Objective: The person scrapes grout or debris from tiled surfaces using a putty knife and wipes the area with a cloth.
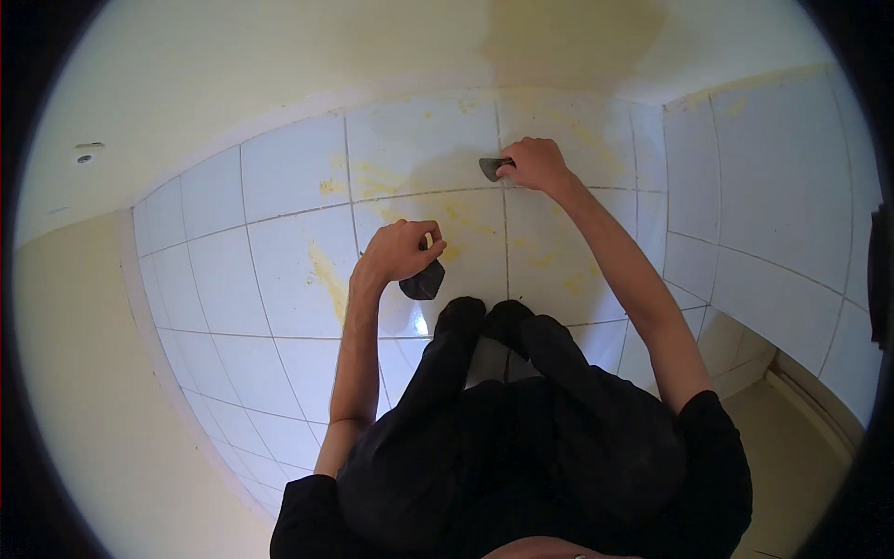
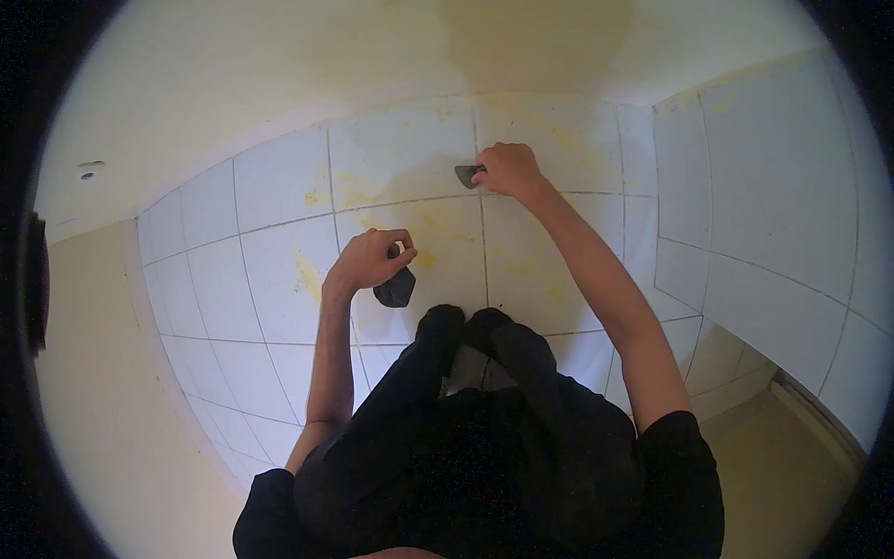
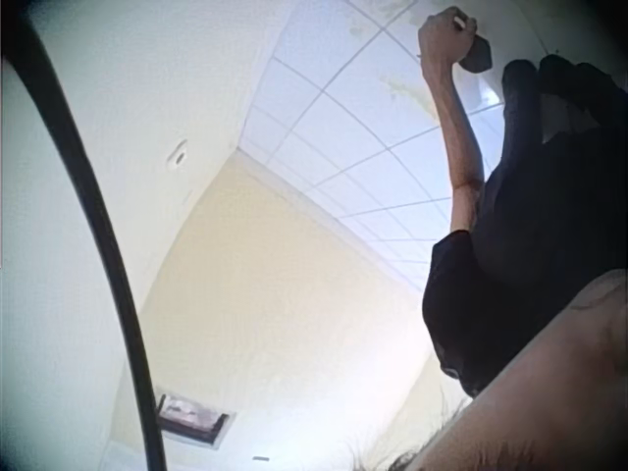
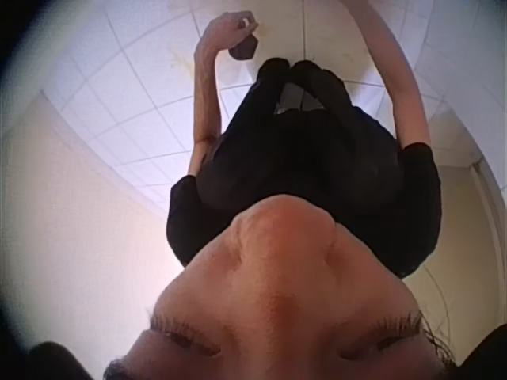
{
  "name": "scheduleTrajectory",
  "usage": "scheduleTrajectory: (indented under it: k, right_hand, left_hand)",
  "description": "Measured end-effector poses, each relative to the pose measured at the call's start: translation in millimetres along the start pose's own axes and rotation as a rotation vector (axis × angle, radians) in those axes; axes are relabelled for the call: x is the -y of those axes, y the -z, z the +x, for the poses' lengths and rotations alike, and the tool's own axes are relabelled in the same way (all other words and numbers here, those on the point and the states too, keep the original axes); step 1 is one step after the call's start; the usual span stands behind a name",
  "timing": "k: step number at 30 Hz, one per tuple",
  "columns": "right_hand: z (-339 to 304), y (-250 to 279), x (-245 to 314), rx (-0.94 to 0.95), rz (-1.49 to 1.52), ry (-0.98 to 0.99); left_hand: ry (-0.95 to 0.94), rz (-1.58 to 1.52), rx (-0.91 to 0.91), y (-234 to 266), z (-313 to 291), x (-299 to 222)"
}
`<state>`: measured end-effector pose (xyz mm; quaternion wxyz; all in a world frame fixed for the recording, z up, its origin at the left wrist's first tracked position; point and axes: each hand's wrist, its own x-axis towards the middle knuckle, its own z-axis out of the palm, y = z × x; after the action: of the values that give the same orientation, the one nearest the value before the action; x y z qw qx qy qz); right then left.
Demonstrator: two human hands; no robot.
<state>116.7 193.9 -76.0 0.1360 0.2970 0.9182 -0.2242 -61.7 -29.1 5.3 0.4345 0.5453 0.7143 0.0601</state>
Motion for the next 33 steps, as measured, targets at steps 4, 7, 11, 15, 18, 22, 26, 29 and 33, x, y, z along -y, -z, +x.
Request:
scheduleTrajectory:
  k: [4, 7, 11, 15, 18, 22, 26, 29, 33]
  right_hand:
    - [-6.4, -0.8, -9.1, -0.005, 0.003, -0.014]
    - [-7.0, 1.2, -11.7, -0.035, -0.001, -0.006]
    - [-1.7, 5.8, -13.8, -0.075, -0.016, 0.047]
    - [-1.9, 5.3, -15.2, -0.006, -0.046, 0.058]
    - [-3.7, 6.5, -15.6, -0.052, -0.032, 0.055]
    - [-5.7, 5.1, -18.0, 0.033, -0.013, 0.062]
    - [-5.9, -6.2, -13.0, 0.051, -0.033, -0.019]
    - [-10.6, -19.0, 1.1, 0.067, -0.041, -0.001]
    - [-10.8, -10.5, 8.4, 0.193, 0.019, -0.082]
  left_hand:
    - [0.01, -0.015, 0.014, -0.1, 1.7, -1.7]
    - [-0.016, -0.01, -0.01, -0.5, 2.7, 0.2]
    - [0.002, -0.019, 0.002, 0.5, 2.1, -0.6]
    - [0.012, -0.017, -0.009, -0.7, 0.6, 2.5]
    - [0.015, -0.01, -0.018, -1.4, 0.2, 4.7]
    - [0.042, -0.017, -0.008, 2.3, -1.0, -2.3]
    - [0.034, -0.002, -0.001, 2.6, 1.3, -3.0]
    - [-0.004, 0.005, -0.012, -1.6, 3.8, 0.9]
    - [0.023, -0.007, -0.001, 2.4, 1.5, -4.3]
